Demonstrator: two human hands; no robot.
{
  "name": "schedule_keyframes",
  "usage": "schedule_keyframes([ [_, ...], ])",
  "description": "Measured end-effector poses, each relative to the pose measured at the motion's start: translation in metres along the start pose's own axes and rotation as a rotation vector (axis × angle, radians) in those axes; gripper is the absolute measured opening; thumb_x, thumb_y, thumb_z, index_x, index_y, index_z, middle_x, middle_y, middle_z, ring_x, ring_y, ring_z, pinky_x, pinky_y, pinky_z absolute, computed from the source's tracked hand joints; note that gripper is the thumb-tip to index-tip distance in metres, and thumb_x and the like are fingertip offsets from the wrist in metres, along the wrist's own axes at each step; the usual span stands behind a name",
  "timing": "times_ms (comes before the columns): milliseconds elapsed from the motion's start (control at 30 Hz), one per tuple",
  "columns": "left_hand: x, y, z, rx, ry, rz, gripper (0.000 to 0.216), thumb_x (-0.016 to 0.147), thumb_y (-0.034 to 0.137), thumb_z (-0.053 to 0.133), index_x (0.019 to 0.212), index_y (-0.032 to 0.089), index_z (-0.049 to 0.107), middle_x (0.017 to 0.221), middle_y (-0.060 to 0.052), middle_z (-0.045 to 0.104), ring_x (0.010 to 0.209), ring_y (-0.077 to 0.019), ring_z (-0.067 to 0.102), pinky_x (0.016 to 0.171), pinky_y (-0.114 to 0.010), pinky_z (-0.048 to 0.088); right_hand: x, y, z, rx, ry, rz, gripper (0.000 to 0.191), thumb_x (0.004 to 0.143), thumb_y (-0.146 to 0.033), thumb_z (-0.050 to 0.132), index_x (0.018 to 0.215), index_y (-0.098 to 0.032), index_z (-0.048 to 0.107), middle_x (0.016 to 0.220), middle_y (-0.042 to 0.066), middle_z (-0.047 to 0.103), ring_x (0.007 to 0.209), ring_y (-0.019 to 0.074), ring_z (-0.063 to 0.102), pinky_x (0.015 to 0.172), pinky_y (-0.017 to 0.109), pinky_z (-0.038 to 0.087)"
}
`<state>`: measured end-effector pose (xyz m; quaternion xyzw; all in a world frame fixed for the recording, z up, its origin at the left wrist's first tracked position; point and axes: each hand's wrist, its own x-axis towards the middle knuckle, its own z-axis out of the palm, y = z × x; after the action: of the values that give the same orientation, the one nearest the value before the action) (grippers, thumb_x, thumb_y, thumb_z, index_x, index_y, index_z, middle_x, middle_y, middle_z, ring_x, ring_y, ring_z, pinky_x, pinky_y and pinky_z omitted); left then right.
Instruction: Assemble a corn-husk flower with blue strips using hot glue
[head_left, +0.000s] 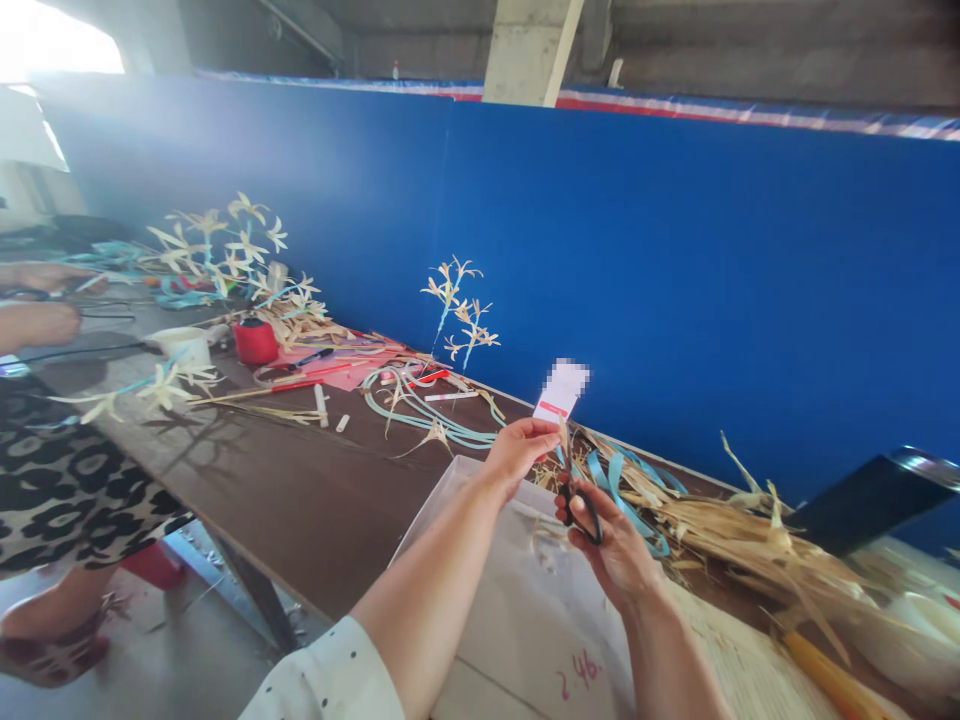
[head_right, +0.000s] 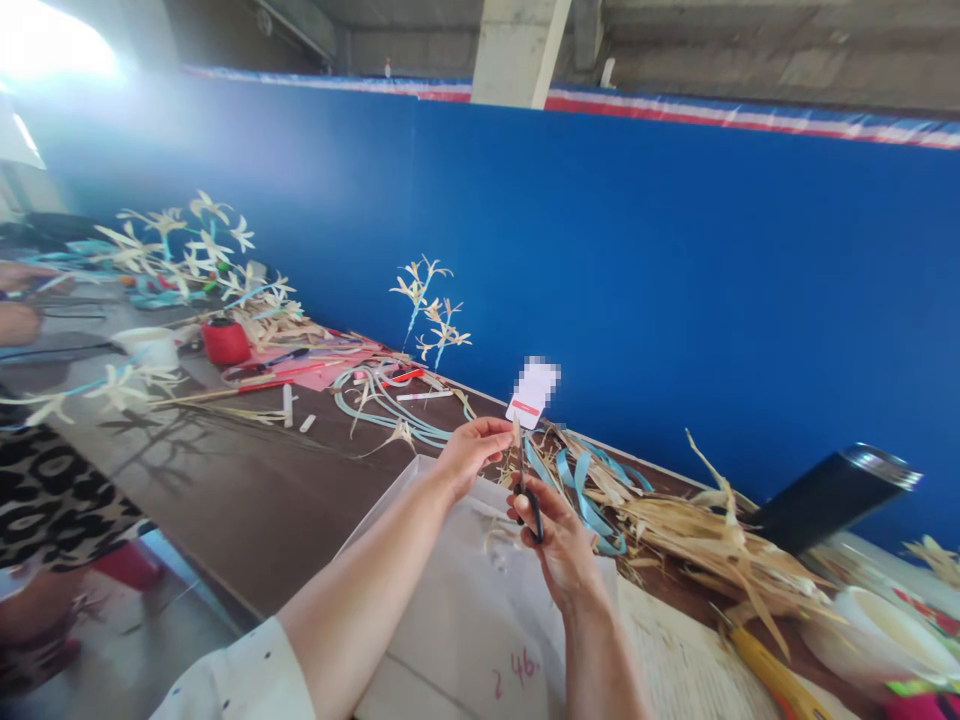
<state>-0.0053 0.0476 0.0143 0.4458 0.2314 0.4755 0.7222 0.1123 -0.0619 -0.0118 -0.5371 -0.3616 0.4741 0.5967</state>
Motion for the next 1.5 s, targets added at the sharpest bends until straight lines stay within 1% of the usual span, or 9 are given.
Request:
schedule_keyframes([
  [167, 0.002, -0.002, -0.001, 0.006, 0.001, 0.006, 0.030, 0.055, 0.031, 0.077, 0.077, 0.013, 0.066, 0.074, -0.003, 0.062, 0.060, -0.0063, 0.049, 0.062, -0.023, 0.037, 0.000, 0.000, 0.000, 0.017, 0.036, -0.054, 0.043, 0.060, -0.040, 0.079, 0.099, -0.024, 0.069, 0.082, 0.004, 0.067, 0.067, 0.0142, 0.056, 0.048, 0.021, 0.035],
  [400, 0.000, 0.001, -0.001, 0.011, -0.031, 0.021, 0.026, 0.059, 0.026, 0.073, 0.078, 0.013, 0.065, 0.076, -0.003, 0.062, 0.064, -0.0070, 0.050, 0.064, -0.022, 0.037, 0.001, 0.000, 0.000, 0.008, 0.063, -0.037, 0.043, 0.061, -0.040, 0.079, 0.100, -0.024, 0.069, 0.078, 0.004, 0.067, 0.067, 0.0143, 0.055, 0.049, 0.021, 0.034],
  [500, -0.003, 0.004, 0.000, 0.018, -0.054, -0.004, 0.023, 0.060, 0.025, 0.071, 0.078, 0.012, 0.064, 0.075, -0.003, 0.062, 0.064, -0.0067, 0.050, 0.065, -0.022, 0.037, 0.001, 0.001, -0.003, 0.072, 0.045, -0.029, 0.039, 0.063, -0.038, 0.078, 0.099, -0.025, 0.069, 0.079, 0.003, 0.066, 0.066, 0.0125, 0.054, 0.050, 0.020, 0.034],
  [600, -0.004, 0.005, -0.001, 0.042, -0.068, -0.026, 0.021, 0.061, 0.024, 0.070, 0.076, 0.012, 0.062, 0.072, -0.001, 0.060, 0.063, -0.0060, 0.049, 0.065, -0.021, 0.037, 0.002, 0.002, -0.006, 0.104, 0.025, -0.020, 0.040, 0.065, -0.037, 0.077, 0.102, -0.024, 0.068, 0.079, 0.003, 0.065, 0.067, 0.0112, 0.054, 0.051, 0.019, 0.034],
  [767, -0.004, 0.002, -0.002, 0.101, -0.109, 0.005, 0.017, 0.064, 0.022, 0.065, 0.076, 0.012, 0.058, 0.070, 0.000, 0.058, 0.062, -0.0057, 0.048, 0.065, -0.021, 0.036, 0.003, 0.003, -0.009, 0.084, 0.009, -0.010, 0.040, 0.066, -0.037, 0.077, 0.103, -0.025, 0.068, 0.081, 0.004, 0.065, 0.068, 0.0115, 0.054, 0.051, 0.019, 0.034],
  [933, -0.006, 0.004, -0.002, 0.182, -0.115, 0.031, 0.013, 0.065, 0.018, 0.062, 0.076, 0.012, 0.059, 0.069, 0.000, 0.058, 0.062, -0.0058, 0.049, 0.066, -0.021, 0.037, 0.002, 0.002, -0.009, 0.080, 0.015, -0.021, 0.038, 0.064, -0.037, 0.078, 0.099, -0.025, 0.070, 0.079, 0.004, 0.065, 0.067, 0.0108, 0.054, 0.050, 0.018, 0.034],
  [1067, -0.007, 0.007, -0.001, 0.243, -0.106, 0.029, 0.018, 0.066, 0.021, 0.062, 0.081, 0.013, 0.062, 0.070, 0.001, 0.057, 0.062, -0.0061, 0.048, 0.066, -0.021, 0.036, 0.001, -0.002, -0.007, 0.103, 0.018, -0.033, 0.039, 0.063, -0.036, 0.078, 0.099, -0.024, 0.070, 0.077, 0.004, 0.064, 0.065, 0.0097, 0.053, 0.049, 0.017, 0.033],
  [1200, -0.009, 0.009, -0.001, 0.271, -0.115, 0.017, 0.023, 0.067, 0.023, 0.061, 0.087, 0.012, 0.066, 0.071, 0.000, 0.058, 0.063, -0.0067, 0.048, 0.067, -0.022, 0.036, 0.000, -0.004, -0.006, 0.100, 0.052, -0.045, 0.040, 0.062, -0.037, 0.079, 0.099, -0.023, 0.070, 0.075, 0.004, 0.064, 0.062, 0.0102, 0.052, 0.047, 0.018, 0.032],
  [1500, -0.010, 0.011, -0.002, 0.316, -0.105, -0.013, 0.029, 0.068, 0.024, 0.060, 0.093, 0.012, 0.067, 0.072, -0.001, 0.060, 0.063, -0.0071, 0.048, 0.067, -0.022, 0.037, 0.000, -0.003, -0.009, 0.101, 0.064, -0.062, 0.040, 0.063, -0.036, 0.079, 0.100, -0.024, 0.070, 0.074, 0.003, 0.063, 0.060, 0.0088, 0.051, 0.050, 0.018, 0.036],
])
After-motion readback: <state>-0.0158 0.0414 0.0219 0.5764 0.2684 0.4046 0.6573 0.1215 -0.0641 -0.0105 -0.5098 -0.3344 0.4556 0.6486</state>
